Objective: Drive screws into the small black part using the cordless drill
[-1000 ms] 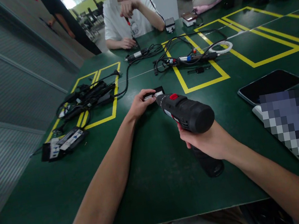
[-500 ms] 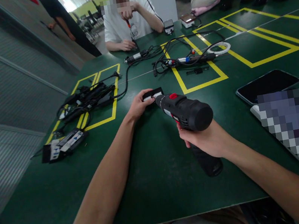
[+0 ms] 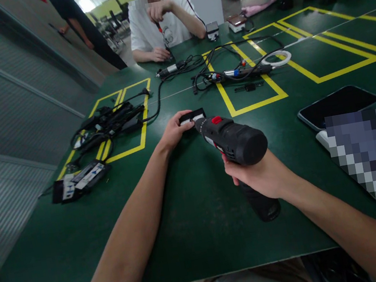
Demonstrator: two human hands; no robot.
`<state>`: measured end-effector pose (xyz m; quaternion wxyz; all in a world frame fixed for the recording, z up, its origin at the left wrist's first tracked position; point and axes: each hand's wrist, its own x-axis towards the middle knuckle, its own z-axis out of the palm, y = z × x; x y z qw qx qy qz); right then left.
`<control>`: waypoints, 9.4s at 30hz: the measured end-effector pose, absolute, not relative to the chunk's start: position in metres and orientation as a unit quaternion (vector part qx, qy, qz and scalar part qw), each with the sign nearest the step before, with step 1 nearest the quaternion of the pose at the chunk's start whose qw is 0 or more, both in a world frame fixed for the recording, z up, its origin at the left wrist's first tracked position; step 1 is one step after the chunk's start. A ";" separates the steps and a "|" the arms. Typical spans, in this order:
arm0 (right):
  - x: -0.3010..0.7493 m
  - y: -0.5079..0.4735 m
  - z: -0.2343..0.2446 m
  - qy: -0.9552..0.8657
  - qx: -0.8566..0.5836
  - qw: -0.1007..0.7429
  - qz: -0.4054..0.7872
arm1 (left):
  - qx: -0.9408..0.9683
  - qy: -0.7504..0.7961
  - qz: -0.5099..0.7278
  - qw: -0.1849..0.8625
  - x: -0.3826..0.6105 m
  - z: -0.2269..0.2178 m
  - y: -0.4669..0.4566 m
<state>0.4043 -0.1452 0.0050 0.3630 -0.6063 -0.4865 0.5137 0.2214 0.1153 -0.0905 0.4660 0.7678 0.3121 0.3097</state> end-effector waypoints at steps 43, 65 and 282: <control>0.409 -0.144 0.001 -0.509 -0.577 0.376 0.517 | 0.772 0.315 0.310 0.456 0.222 -0.089 0.114; 0.409 -0.144 0.004 -0.508 -0.594 0.360 0.509 | 0.777 0.318 0.307 0.448 0.222 -0.087 0.113; 0.408 -0.146 0.002 -0.510 -0.603 0.346 0.507 | 0.773 0.307 0.320 0.453 0.223 -0.091 0.116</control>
